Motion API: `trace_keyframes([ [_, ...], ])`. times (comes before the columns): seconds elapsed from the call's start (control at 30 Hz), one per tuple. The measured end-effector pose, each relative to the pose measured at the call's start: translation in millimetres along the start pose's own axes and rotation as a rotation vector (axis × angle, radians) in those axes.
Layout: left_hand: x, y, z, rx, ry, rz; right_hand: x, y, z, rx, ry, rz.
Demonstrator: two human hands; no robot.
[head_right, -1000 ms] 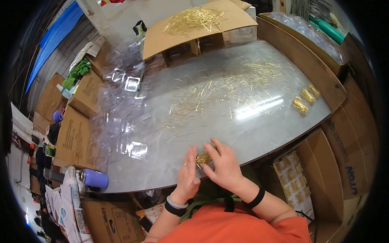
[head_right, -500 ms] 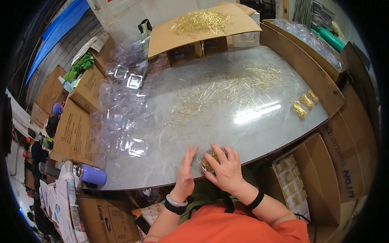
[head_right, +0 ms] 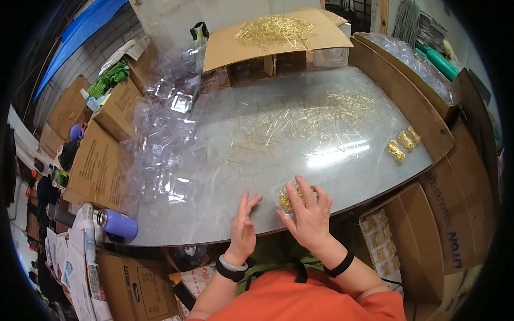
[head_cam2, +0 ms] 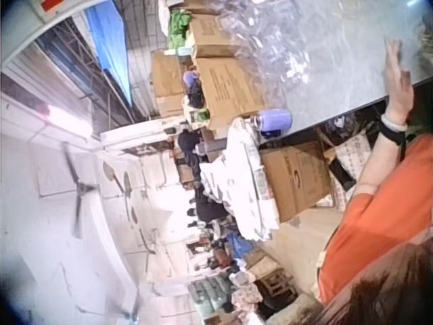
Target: The recorder is counting and placing small gold-colored metal components into plastic blister packaging on a workbench.
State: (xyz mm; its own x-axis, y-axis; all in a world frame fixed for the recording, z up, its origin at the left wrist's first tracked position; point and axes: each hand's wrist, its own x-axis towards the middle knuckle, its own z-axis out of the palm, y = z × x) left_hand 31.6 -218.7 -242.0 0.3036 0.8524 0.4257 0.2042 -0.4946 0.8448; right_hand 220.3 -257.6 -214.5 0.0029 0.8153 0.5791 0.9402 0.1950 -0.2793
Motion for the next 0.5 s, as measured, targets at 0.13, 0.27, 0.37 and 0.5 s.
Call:
trace_keyframes([
  [0.13,-4.3,-4.1,1.1,0.023,-0.008,0.051,-1.8,5.9,6.6,-0.063,-0.098,0.002],
  [0.27,-2.6,-6.7,3.1,0.064,-0.003,0.059,-2.7,7.9,5.1,-0.058,-0.123,0.008],
  [0.37,-2.6,-1.4,5.0,0.138,-0.011,0.009,-2.2,3.5,-1.7,-0.047,-0.109,-0.004],
  [0.5,2.8,4.5,8.5,0.208,-0.009,0.003,-6.3,5.5,2.4,-0.019,-0.193,0.02],
])
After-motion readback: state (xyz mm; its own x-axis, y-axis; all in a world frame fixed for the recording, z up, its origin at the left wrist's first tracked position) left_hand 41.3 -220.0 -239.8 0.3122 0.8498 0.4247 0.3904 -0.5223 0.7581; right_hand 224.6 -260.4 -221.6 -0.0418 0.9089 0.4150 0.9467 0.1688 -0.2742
